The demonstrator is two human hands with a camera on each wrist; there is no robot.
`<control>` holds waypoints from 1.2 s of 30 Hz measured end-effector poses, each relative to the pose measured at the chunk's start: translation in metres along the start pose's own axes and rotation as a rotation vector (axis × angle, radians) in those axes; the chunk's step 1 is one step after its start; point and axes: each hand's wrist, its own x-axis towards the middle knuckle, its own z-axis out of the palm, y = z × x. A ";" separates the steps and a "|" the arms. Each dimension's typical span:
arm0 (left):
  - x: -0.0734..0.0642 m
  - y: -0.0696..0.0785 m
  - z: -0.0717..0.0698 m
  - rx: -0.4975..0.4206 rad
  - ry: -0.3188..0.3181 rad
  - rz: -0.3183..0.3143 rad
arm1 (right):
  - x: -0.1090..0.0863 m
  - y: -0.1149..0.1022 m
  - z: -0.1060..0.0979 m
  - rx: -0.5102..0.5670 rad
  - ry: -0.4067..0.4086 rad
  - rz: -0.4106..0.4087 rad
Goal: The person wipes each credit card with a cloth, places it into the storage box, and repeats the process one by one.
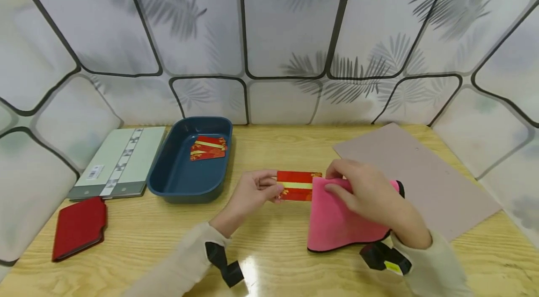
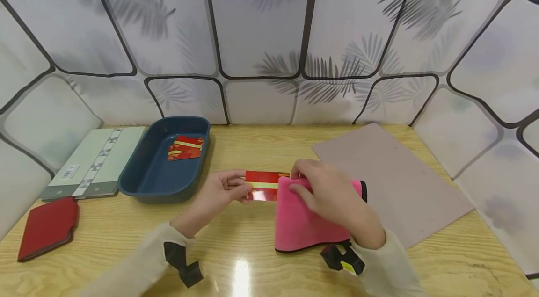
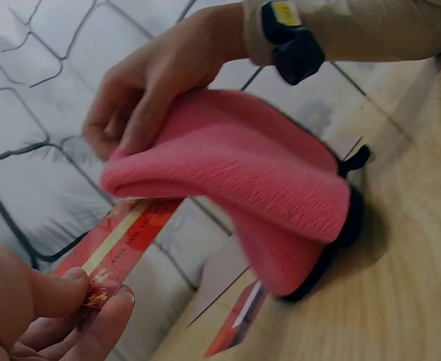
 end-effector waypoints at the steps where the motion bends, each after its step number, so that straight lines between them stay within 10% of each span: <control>1: -0.001 0.000 0.004 0.000 -0.024 -0.002 | 0.000 -0.001 0.001 0.003 -0.005 0.000; 15: 0.002 -0.001 0.034 -0.117 -0.243 0.152 | 0.000 -0.010 0.014 -0.017 0.039 -0.011; 36: 0.008 0.006 0.028 -0.030 -0.255 0.194 | 0.000 0.006 -0.003 -0.023 0.013 0.052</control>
